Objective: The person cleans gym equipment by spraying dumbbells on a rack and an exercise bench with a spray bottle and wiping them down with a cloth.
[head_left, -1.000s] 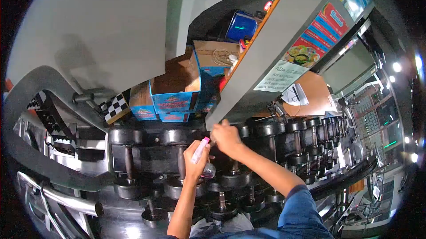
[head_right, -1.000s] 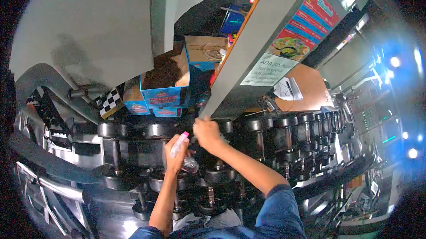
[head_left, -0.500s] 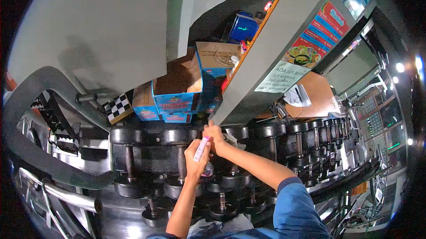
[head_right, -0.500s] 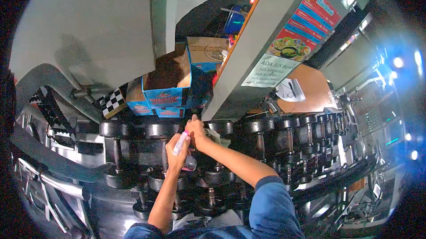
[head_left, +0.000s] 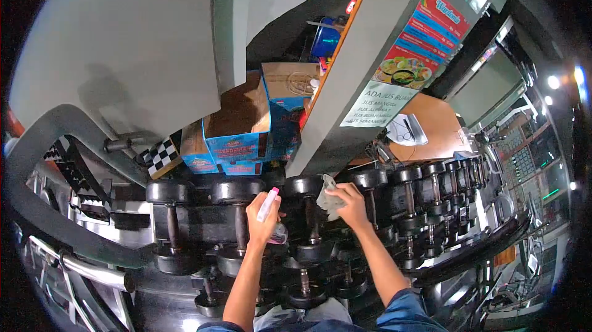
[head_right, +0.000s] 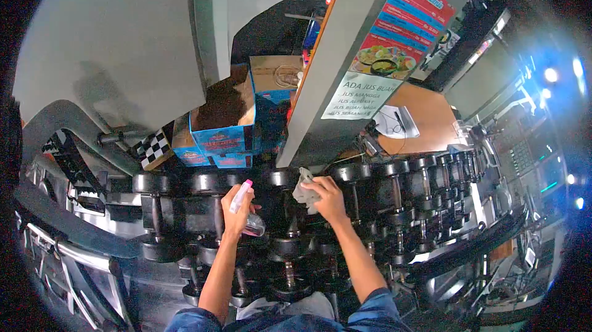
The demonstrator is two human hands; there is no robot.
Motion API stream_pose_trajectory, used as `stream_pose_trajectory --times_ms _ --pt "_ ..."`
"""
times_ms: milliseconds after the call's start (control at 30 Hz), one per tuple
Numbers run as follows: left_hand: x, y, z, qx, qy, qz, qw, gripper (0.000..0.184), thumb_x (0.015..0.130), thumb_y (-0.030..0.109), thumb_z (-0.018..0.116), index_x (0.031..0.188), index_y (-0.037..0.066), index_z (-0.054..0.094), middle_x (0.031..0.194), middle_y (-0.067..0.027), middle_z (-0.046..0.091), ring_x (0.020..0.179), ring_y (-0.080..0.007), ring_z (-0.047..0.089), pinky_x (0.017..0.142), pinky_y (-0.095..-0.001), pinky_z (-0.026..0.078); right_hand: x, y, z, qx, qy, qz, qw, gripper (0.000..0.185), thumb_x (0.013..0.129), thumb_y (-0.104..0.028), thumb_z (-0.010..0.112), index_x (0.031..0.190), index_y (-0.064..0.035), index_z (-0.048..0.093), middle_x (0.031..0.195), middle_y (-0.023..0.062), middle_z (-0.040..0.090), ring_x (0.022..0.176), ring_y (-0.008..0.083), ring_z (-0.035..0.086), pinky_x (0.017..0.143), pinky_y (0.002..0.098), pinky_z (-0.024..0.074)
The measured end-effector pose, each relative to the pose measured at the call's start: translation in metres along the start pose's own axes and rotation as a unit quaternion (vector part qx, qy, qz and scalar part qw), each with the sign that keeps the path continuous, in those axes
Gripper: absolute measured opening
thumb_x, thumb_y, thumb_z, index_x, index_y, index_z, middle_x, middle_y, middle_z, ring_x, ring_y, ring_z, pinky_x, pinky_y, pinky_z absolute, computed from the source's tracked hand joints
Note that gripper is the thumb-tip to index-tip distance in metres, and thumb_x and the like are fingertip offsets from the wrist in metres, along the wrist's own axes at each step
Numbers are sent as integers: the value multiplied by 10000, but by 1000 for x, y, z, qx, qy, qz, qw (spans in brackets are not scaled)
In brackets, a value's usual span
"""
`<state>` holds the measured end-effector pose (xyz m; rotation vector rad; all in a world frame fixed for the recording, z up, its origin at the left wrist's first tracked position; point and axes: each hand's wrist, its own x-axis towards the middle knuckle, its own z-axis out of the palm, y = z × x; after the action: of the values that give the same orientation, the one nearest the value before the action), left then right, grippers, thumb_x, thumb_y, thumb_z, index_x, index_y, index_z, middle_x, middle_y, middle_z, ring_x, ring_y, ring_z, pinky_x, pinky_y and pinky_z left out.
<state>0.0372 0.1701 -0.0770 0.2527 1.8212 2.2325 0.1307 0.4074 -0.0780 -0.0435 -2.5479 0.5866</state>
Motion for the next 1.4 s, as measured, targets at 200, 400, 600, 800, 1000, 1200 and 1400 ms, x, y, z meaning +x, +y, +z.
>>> stream_pose_trajectory --times_ms 200,400,600,800,1000,1200,1400 --pt "-4 5 5 98 -27 29 994 279 912 191 620 725 2 534 611 -15 504 480 -66 520 478 -253 518 2 -23 16 -85 41 -109 990 480 609 2 722 960 -326 710 964 -59 575 938 202 557 582 282 546" --pt "3 -10 -1 119 -10 21 993 310 905 269 611 749 7 552 625 -25 510 490 -104 529 545 -301 550 -6 -7 16 -99 16 -113 989 481 609 29 701 928 -330 713 987 -68 561 977 190 537 602 276 561" --pt "5 -12 3 89 -35 12 995 287 902 271 602 773 18 557 638 -33 532 512 -117 557 596 -308 549 -28 12 27 10 -15 138 990 410 621 45 676 933 -204 771 949 51 642 865 263 636 711 351 536" --pt "7 -12 -2 144 -55 16 988 301 901 308 576 782 31 587 703 -38 586 581 -103 574 536 -254 431 -12 -31 17 206 6 343 917 339 645 4 681 977 -42 733 919 176 701 834 272 694 740 324 530" --pt "10 -19 -6 150 -56 30 987 304 901 300 578 777 23 597 698 -41 584 576 -113 561 530 -260 432 -10 -54 37 193 79 207 956 307 676 52 670 954 -58 741 902 142 706 826 247 695 740 313 532" --pt "12 -13 -1 194 -60 59 977 327 910 324 578 782 23 591 653 -36 550 555 -113 532 523 -301 420 -10 -50 50 63 32 122 990 340 655 -2 665 932 -178 756 905 33 700 824 226 652 726 332 543" --pt "11 -9 3 247 -73 74 963 309 899 303 580 780 18 577 615 -57 516 534 -115 500 517 -303 412 -10 -48 63 -82 -62 3 995 179 737 -61 619 850 -145 731 880 -13 664 855 186 620 644 379 552"
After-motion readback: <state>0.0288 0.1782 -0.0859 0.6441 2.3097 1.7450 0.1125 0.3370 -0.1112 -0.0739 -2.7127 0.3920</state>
